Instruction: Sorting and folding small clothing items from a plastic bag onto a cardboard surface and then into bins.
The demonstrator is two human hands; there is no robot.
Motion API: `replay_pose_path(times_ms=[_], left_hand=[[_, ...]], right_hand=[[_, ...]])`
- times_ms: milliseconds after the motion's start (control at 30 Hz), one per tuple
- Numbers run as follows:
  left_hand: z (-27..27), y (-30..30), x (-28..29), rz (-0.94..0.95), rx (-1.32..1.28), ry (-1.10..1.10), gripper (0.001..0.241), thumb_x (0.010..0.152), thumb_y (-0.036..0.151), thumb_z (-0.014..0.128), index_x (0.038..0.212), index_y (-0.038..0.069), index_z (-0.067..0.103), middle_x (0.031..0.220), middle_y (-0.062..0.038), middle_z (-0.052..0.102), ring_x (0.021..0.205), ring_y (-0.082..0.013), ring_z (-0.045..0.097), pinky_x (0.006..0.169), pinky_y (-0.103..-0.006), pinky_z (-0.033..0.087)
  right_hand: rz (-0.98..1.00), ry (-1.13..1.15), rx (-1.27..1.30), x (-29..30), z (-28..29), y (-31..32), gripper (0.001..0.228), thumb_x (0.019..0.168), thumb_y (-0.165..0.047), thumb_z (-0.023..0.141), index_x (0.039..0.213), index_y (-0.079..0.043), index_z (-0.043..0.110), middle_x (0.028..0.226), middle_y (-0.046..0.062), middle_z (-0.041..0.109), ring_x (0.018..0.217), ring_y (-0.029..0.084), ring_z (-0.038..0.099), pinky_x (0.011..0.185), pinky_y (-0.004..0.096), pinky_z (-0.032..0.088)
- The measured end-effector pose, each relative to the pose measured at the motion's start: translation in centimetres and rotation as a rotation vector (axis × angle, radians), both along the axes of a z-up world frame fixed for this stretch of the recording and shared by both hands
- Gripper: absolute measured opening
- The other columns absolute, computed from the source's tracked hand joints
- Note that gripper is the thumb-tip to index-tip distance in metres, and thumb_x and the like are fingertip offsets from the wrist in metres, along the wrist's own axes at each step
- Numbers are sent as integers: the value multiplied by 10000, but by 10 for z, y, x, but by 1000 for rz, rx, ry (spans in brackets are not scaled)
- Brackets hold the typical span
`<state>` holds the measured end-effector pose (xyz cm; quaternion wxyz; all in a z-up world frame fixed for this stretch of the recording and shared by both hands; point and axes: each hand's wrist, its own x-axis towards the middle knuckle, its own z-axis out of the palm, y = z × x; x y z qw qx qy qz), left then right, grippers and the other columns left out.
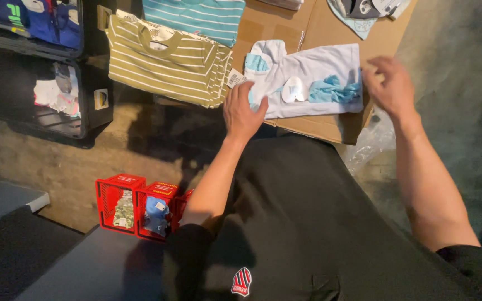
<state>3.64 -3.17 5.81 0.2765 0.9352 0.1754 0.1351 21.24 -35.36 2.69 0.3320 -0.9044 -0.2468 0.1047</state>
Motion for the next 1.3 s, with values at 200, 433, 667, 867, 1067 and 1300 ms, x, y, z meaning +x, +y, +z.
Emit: replay_pose_path(times_ms=[200,433,667,867,1067,1300], left_hand=[[-94,28,78,23,-56,225,711,912,117,700,1522,110,335,1535,-138,473,1339,-364,574,1040,-483,525],[-98,39,91,127,-259,263,203,774,100,732,959,184,730,954,7,685,868,-228,686,779,-375,537],[-26,26,52,-132,-269,7,253,744,-78,556,877,132,607,915,8,611,768,-208,549,703,-335,462],[-42,19,29,-223,48,6,129,766,3,610,759,114,676,810,-12,677,825,-263,614,738,-382,512],[-37,1,37,-282,166,31,481,745,108,762,1205,130,620,1157,-53,594,1050,-259,571,922,-391,460],[-37,5,47,-151,49,-52,159,860,135,706,1018,122,717,1092,16,686,995,-212,613,911,-364,463]], right_hand=[[91,-104,83,52,-45,33,437,877,96,675,1312,60,690,1317,170,645,852,308,659,730,381,530],[-81,94,77,54,-89,31,184,807,31,702,981,36,758,1001,164,617,775,268,609,686,364,527],[-209,501,537,29,-78,9,175,919,123,506,992,-23,568,1115,114,705,823,128,585,722,210,477],[-61,126,199,3,-39,16,184,897,58,528,979,62,693,978,154,716,778,276,595,719,361,491],[90,-32,-42,7,-21,29,375,878,-58,722,1252,-28,733,1148,158,651,955,333,596,813,407,511],[-174,481,419,22,-43,34,211,831,120,548,973,-15,627,1152,74,696,834,132,574,734,229,506]])
